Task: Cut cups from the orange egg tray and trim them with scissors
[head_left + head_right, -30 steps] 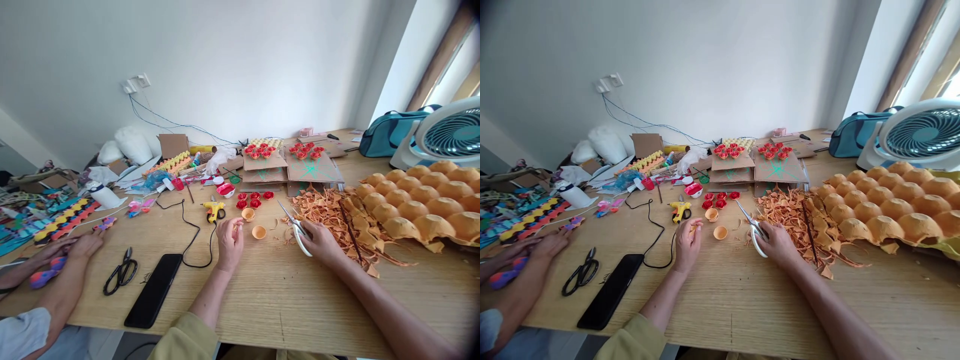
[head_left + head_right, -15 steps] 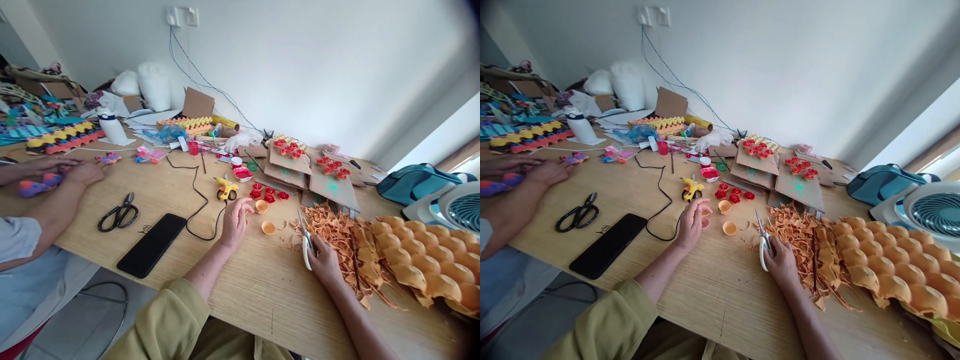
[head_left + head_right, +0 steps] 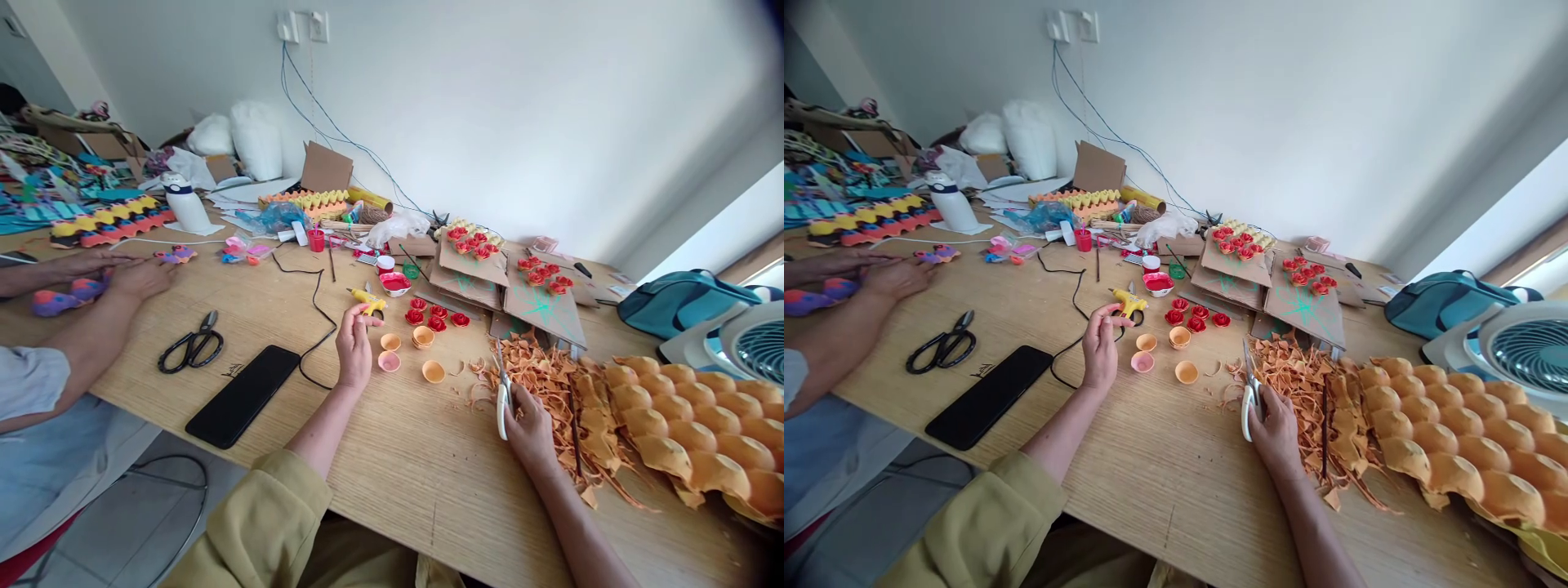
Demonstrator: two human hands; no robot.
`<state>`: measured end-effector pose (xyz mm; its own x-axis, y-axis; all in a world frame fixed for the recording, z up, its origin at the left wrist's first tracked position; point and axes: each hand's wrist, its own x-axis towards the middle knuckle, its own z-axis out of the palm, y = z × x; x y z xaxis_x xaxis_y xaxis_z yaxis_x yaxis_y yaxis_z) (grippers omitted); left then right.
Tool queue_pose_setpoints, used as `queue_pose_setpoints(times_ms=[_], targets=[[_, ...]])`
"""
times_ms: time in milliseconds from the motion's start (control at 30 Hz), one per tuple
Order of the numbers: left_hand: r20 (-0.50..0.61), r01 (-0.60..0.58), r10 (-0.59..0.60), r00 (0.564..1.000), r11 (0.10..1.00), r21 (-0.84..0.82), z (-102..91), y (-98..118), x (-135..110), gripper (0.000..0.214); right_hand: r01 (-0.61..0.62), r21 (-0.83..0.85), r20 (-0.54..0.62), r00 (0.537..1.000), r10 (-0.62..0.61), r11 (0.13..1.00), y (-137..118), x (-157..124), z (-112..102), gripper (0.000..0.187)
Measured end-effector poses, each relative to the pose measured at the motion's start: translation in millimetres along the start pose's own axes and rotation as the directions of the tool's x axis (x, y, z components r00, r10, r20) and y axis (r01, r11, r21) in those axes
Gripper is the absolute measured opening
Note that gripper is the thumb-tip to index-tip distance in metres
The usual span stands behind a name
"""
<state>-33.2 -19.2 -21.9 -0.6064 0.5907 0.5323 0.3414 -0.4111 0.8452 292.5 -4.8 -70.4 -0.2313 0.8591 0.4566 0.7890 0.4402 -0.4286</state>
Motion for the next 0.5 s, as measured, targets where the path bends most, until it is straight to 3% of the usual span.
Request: queue_pose_setpoints(times_ms=[500], targets=[[0.105, 0.022, -0.035, 0.994, 0.993, 0.12, 4.7, -5.4, -5.0, 0.031, 0.022, 0.032, 0.0, 1.0, -0.022, 0.999, 0.9, 1.9, -1.9, 0.015]])
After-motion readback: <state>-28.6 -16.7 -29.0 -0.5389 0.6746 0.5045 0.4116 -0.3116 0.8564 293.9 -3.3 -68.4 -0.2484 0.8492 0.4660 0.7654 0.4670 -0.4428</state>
